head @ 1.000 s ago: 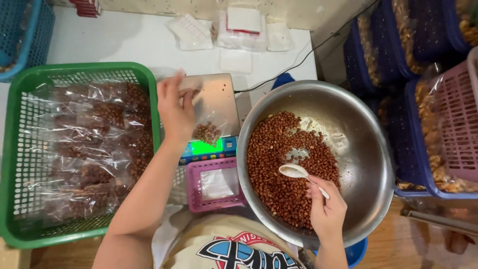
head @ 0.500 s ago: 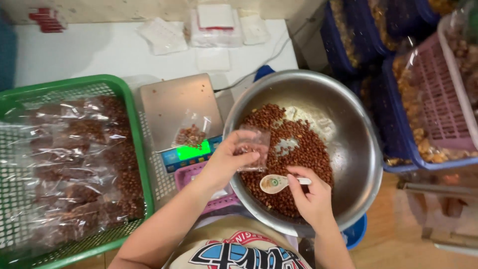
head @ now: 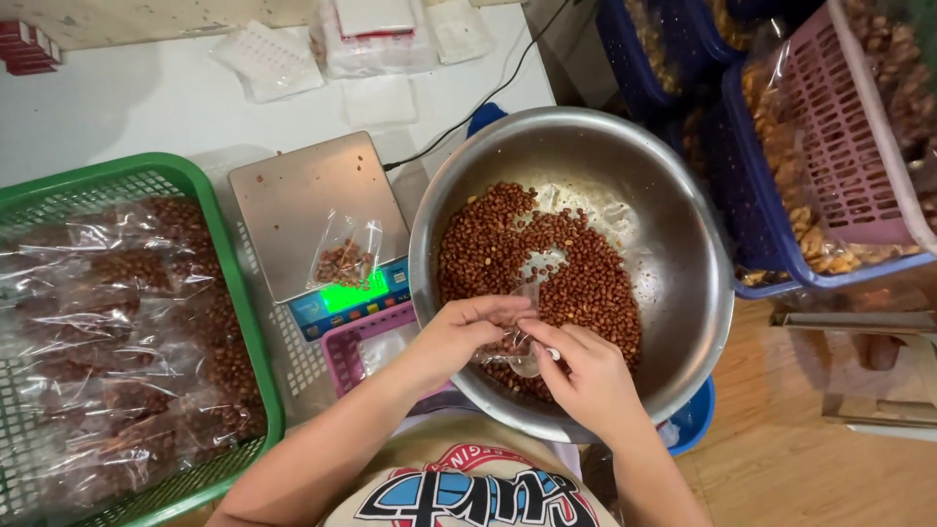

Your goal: The person scoops roasted peanuts from a large metal bowl into small plastic bags placed on a digital scale. After each bag reaches the target weight, the person moves it into a green basket and repeats the process with a new bag.

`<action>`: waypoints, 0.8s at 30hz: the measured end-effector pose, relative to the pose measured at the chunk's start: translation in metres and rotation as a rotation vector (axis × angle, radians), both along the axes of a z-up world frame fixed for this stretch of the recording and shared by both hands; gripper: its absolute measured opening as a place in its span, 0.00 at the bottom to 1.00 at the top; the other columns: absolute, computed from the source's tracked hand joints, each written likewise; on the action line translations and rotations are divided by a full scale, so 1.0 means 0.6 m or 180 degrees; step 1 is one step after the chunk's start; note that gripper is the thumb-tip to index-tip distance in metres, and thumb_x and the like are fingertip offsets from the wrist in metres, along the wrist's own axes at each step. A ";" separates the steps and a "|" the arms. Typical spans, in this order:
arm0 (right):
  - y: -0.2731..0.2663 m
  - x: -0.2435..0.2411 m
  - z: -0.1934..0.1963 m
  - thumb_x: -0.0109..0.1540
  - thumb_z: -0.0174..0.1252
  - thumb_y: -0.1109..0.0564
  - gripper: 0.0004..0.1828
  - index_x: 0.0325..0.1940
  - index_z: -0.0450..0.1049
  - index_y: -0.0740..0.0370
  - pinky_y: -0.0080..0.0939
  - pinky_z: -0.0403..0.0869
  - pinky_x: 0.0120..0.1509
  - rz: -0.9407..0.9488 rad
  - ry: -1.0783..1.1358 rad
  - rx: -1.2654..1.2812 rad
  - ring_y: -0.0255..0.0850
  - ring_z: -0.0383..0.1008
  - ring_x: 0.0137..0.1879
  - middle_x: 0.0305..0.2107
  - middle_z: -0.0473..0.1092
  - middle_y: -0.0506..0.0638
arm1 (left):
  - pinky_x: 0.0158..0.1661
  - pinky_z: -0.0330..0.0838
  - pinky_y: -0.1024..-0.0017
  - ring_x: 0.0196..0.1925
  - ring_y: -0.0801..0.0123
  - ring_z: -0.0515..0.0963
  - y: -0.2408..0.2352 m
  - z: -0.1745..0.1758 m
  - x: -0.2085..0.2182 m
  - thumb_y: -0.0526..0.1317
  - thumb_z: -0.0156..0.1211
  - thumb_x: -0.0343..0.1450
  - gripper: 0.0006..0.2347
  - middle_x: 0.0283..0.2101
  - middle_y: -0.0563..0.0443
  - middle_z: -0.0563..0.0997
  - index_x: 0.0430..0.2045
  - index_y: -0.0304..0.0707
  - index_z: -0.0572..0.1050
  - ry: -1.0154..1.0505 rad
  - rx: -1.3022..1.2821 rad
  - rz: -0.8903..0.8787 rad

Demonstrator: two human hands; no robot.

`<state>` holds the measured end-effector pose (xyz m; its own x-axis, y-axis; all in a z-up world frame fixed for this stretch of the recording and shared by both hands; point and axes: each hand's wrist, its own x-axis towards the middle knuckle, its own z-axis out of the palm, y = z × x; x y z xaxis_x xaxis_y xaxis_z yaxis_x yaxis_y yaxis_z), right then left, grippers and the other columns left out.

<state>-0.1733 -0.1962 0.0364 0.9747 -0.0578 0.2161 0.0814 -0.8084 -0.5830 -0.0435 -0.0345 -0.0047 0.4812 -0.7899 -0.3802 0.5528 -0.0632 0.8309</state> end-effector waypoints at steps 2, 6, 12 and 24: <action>0.000 -0.003 0.002 0.66 0.54 0.58 0.16 0.57 0.77 0.55 0.41 0.75 0.46 -0.0043 0.0082 -0.0019 0.39 0.76 0.35 0.36 0.79 0.45 | 0.62 0.71 0.71 0.60 0.66 0.81 -0.004 -0.004 -0.001 0.27 0.50 0.66 0.21 0.58 0.47 0.83 0.53 0.35 0.79 0.0041 0.0007 0.0012; -0.001 -0.008 0.010 0.65 0.55 0.58 0.16 0.57 0.78 0.55 0.40 0.74 0.44 -0.0024 0.0188 0.0078 0.39 0.74 0.33 0.34 0.77 0.47 | 0.62 0.72 0.69 0.58 0.65 0.82 -0.012 -0.007 -0.002 0.31 0.50 0.69 0.16 0.55 0.45 0.84 0.47 0.37 0.82 0.0064 0.0141 -0.0002; -0.004 -0.011 0.008 0.65 0.55 0.59 0.16 0.56 0.78 0.54 0.40 0.74 0.40 0.0078 0.0194 0.0019 0.39 0.72 0.30 0.28 0.73 0.46 | 0.63 0.70 0.68 0.60 0.63 0.81 -0.016 -0.004 -0.007 0.38 0.49 0.71 0.15 0.54 0.45 0.85 0.46 0.38 0.83 -0.0006 0.0218 -0.0196; -0.027 -0.024 0.004 0.65 0.54 0.54 0.22 0.65 0.73 0.49 0.42 0.79 0.49 -0.0455 0.0613 -0.0001 0.40 0.83 0.39 0.52 0.79 0.47 | 0.55 0.72 0.67 0.50 0.67 0.84 -0.024 0.002 -0.017 0.49 0.59 0.67 0.14 0.45 0.52 0.87 0.41 0.47 0.83 0.0151 0.0407 -0.0445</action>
